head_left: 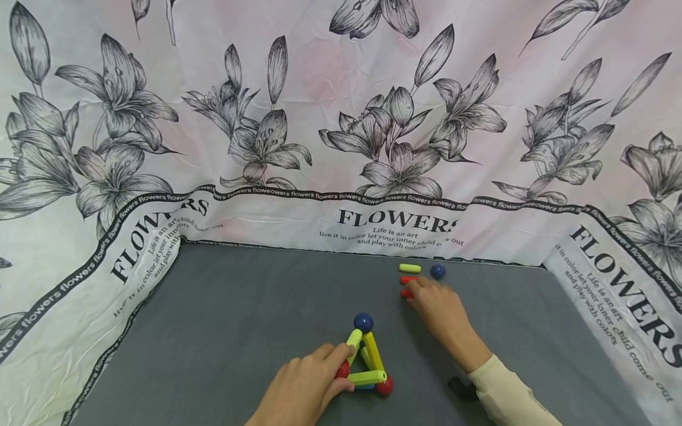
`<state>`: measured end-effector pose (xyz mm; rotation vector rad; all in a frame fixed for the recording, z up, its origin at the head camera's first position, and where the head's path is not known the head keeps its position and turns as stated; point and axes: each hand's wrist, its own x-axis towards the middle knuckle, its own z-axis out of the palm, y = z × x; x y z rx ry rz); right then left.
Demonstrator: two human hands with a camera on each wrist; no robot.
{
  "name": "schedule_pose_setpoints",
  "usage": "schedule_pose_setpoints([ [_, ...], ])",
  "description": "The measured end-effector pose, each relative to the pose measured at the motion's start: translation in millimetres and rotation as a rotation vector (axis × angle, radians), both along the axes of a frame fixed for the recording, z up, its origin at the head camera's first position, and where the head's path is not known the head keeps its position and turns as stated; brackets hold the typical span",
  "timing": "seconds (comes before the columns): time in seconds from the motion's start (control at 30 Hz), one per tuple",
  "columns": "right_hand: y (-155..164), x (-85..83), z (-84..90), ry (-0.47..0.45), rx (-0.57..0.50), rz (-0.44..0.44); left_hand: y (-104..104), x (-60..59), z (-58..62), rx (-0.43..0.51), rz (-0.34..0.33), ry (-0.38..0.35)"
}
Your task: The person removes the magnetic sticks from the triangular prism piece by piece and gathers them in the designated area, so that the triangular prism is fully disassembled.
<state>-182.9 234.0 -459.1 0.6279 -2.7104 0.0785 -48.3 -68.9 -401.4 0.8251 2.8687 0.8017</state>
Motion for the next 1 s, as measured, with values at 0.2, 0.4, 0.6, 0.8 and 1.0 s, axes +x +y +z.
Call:
schedule_pose_setpoints([
  [0.2,-19,25.2,26.6,0.01,-0.092,0.087,0,-1.1,0.2,-0.009,-0.003,0.008],
  [0.4,-38,59.1,52.5,-0.01,-0.174,0.154,0,-1.3,-0.5,-0.002,-0.012,0.031],
  [0.6,-49,93.5,59.2,0.023,-0.243,0.332,-1,0.7,-2.2,0.003,-0.012,0.055],
  [0.8,-59,117.0,47.3,-0.025,-0.24,0.46,0,0.2,-0.8,-0.002,-0.013,0.06],
  [1.0,-66,124.0,31.8,-0.091,-0.184,0.461,1,-1.2,0.2,-0.005,-0.015,0.014],
])
